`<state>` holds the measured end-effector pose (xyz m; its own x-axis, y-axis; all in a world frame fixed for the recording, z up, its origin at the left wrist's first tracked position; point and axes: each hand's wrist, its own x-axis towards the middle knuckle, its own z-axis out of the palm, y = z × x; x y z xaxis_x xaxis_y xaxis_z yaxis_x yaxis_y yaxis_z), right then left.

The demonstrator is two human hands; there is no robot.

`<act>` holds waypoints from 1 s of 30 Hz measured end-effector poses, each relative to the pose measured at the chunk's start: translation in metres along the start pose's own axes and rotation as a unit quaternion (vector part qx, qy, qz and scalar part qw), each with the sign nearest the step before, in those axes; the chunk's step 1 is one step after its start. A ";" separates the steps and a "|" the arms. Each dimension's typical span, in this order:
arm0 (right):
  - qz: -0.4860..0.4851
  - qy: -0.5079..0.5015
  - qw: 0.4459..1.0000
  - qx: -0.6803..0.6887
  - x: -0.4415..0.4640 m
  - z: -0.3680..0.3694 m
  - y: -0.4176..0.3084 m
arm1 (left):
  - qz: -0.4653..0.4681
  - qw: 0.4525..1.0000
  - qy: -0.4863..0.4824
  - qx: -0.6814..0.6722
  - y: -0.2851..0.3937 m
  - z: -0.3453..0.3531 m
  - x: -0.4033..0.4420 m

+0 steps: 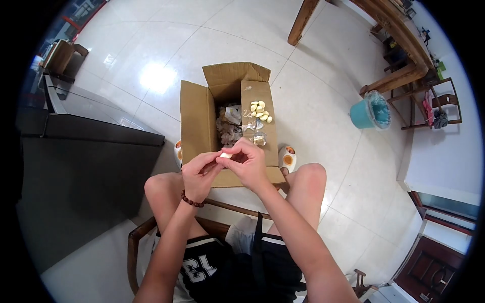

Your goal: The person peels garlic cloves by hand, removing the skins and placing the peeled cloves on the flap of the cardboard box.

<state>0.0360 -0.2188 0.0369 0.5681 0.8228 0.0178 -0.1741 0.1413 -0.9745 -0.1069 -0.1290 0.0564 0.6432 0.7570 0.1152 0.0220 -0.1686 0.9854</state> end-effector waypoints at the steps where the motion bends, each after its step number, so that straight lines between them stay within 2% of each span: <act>1: -0.009 -0.007 1.000 -0.020 -0.003 0.000 -0.004 | 0.031 0.998 -0.004 0.055 0.002 0.000 -0.001; 2: -0.007 -0.008 1.000 -0.022 -0.004 0.002 -0.009 | 0.029 0.998 -0.003 0.053 0.003 0.000 0.000; 4: -0.021 0.016 0.999 0.037 -0.006 0.007 -0.015 | 0.090 0.991 0.010 0.099 0.005 0.002 0.001; 5: -0.020 0.016 0.999 0.034 -0.006 0.006 -0.014 | 0.089 0.991 0.011 0.096 0.008 0.004 0.002; 7: 0.022 0.023 0.988 0.150 -0.006 0.006 -0.011 | 0.089 0.991 0.012 0.101 0.013 0.005 0.001; 8: 0.023 0.023 0.988 0.148 -0.004 0.007 -0.011 | 0.088 0.991 0.013 0.099 0.008 0.005 0.000; 10: 0.022 0.021 0.996 0.079 0.000 0.014 -0.015 | 0.043 0.998 0.042 0.007 -0.001 0.005 -0.003; 11: 0.022 0.021 0.996 0.079 0.002 0.012 -0.017 | 0.042 0.998 0.042 0.006 -0.003 0.006 -0.004; 13: 0.070 -0.018 0.995 0.073 0.007 0.009 -0.020 | -0.028 0.982 0.059 -0.175 -0.001 0.007 -0.002; 14: 0.071 -0.021 0.995 0.072 0.009 0.012 -0.023 | -0.028 0.982 0.063 -0.175 -0.002 0.005 -0.001; 16: -0.011 -0.050 0.997 0.051 0.011 0.016 -0.030 | -0.012 0.985 0.049 -0.163 -0.004 0.000 -0.002; 20: 0.021 -0.056 0.996 0.072 0.011 0.016 -0.028 | -0.016 0.986 0.060 -0.154 0.005 -0.003 -0.003; 22: 0.001 -0.067 0.994 0.081 0.011 0.019 -0.034 | -0.009 0.997 0.031 -0.065 0.007 -0.012 -0.003; 23: 0.002 -0.067 0.994 0.081 0.010 0.020 -0.037 | -0.010 0.997 0.031 -0.065 0.010 -0.015 -0.003; 25: -0.008 -0.080 0.995 0.051 0.009 0.018 -0.045 | 0.047 0.999 0.014 0.000 0.021 -0.020 -0.001; 26: -0.006 -0.079 0.996 0.050 0.009 0.018 -0.048 | 0.046 0.999 0.014 -0.002 0.026 -0.020 0.000; 28: -0.074 -0.102 0.992 -0.006 0.012 0.016 -0.055 | 0.081 0.997 0.008 -0.001 0.032 -0.021 0.001; 30: -0.072 -0.110 0.991 -0.035 0.012 0.012 -0.059 | 0.054 0.998 0.003 -0.023 0.033 -0.020 -0.002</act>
<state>0.0431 -0.2109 0.0974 0.3920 0.8982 0.1988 -0.0436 0.2340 -0.9713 -0.1229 -0.1234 0.0917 0.6353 0.7398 0.2218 -0.0833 -0.2199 0.9720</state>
